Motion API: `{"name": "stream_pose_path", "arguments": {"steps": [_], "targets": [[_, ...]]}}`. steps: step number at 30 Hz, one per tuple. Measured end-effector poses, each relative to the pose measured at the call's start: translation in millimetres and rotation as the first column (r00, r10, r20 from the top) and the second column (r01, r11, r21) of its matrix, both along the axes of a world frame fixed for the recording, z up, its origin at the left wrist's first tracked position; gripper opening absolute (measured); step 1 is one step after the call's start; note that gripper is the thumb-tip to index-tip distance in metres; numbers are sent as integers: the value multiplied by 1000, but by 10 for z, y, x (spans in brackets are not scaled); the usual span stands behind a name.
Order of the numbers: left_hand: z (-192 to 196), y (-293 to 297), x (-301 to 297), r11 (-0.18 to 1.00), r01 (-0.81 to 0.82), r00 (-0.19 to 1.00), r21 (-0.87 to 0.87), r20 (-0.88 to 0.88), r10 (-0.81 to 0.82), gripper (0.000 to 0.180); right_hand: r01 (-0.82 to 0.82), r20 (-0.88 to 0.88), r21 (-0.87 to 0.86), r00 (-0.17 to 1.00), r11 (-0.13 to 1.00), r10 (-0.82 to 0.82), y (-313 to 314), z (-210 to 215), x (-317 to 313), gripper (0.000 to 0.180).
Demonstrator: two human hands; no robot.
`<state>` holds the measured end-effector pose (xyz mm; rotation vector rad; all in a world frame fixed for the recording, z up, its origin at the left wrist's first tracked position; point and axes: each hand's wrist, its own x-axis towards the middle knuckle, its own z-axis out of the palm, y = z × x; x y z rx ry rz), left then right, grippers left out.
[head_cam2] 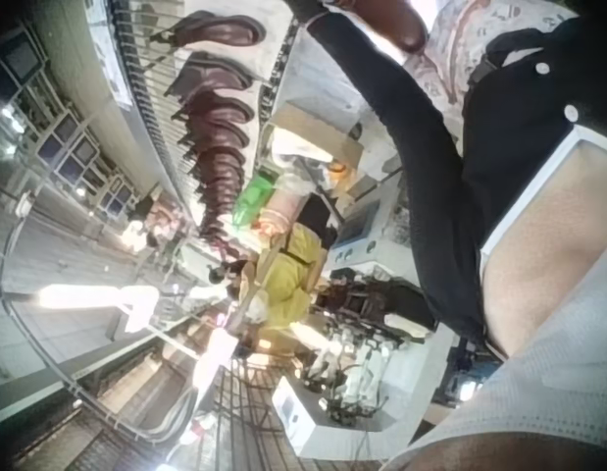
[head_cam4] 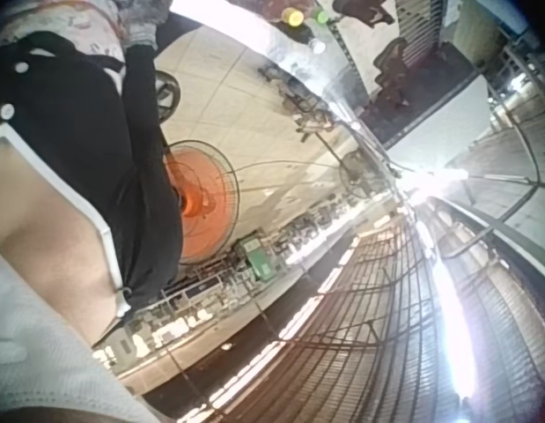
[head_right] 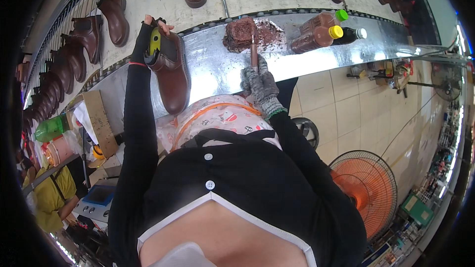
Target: The recorder is polishing and finishing leather boots on a manufacturing line.
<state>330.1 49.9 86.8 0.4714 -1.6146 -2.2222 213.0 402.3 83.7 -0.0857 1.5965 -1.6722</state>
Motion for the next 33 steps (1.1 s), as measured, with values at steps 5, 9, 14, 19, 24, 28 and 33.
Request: {"name": "stream_pose_path", "arguments": {"steps": [5, 9, 14, 19, 24, 28, 33], "targets": [[-6, -3, 8, 1000, -25, 1000, 19, -17, 26, 64, -178, 165, 172, 975, 969, 150, 98, 34, 23, 44], [17, 23, 10, 999, -46, 999, 22, -12, 46, 64, -45, -59, 239, 996, 970, 61, 112, 66, 52, 49], [4, 29, 16, 999, -53, 998, 1, -26, 53, 66, -21, -138, 25, 990, 999, 25, 32, -3, 27, 64], [-20, -28, 73, 999, -32, 998, 23, 63, 30, 77, -27, 114, -60, 993, 998, 34, 77, 27, 67, 72], [87, 61, 211, 997, -50, 999, -65, -7, 50, 93, -5, -199, -67, 980, 998, -8, 110, 207, 84, 71], [335, 212, 412, 967, -36, 989, -250, -150, -2, 93, 137, 171, -163, 979, 977, -109, 47, 306, 120, 70], [754, 347, 607, 877, 9, 823, -480, -494, -279, 94, 109, -262, -177, 953, 978, -153, 55, 262, 126, 34]]}}
